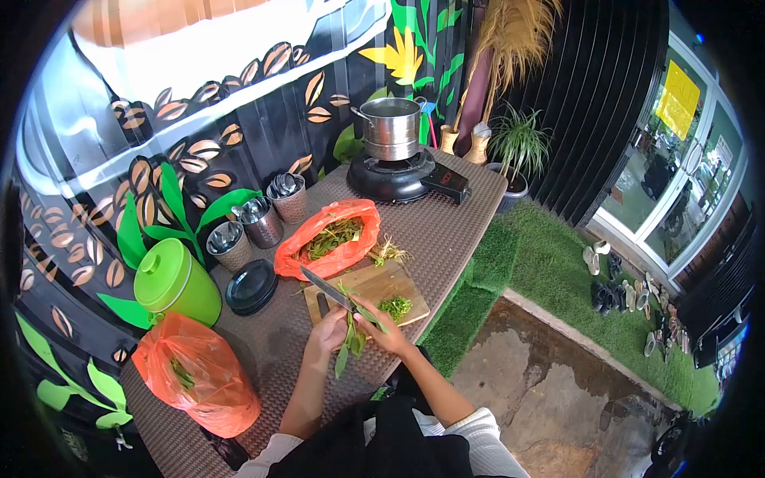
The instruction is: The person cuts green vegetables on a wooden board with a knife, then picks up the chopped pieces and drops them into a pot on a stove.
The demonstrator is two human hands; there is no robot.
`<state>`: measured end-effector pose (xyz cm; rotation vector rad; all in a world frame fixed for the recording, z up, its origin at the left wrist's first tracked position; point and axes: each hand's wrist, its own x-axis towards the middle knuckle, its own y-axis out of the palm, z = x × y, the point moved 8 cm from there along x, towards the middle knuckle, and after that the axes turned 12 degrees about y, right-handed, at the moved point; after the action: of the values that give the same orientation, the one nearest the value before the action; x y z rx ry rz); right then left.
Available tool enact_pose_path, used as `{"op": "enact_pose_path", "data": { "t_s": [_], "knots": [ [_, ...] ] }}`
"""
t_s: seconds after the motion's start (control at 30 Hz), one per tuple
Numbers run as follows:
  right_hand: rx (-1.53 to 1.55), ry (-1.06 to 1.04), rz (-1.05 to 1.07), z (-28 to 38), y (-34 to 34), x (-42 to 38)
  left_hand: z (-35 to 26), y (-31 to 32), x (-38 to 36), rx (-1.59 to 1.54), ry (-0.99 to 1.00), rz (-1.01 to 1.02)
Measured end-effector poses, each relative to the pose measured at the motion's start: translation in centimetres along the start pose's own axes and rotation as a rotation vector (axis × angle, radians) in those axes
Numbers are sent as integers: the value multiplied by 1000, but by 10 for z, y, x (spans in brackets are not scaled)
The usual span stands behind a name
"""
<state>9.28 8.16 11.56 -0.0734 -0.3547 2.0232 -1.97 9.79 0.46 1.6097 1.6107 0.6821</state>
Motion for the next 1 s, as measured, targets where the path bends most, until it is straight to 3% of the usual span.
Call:
{"op": "enact_pose_path", "data": {
  "t_s": [0.27, 0.33, 0.73, 1.0],
  "knots": [
    [43, 23, -24, -12, 1, 4, 8, 0, 4, -66, 47, 30],
    [26, -73, -93, -7, -1, 4, 8, 0, 3, -80, 56, -4],
    [4, -8, -184, -21, 4, 4, 19, -9, 5, -142, -7, 27],
    [116, 3, -159, -26, 6, 17, 16, -3, 13, -143, 98, -58]
  ]
}}
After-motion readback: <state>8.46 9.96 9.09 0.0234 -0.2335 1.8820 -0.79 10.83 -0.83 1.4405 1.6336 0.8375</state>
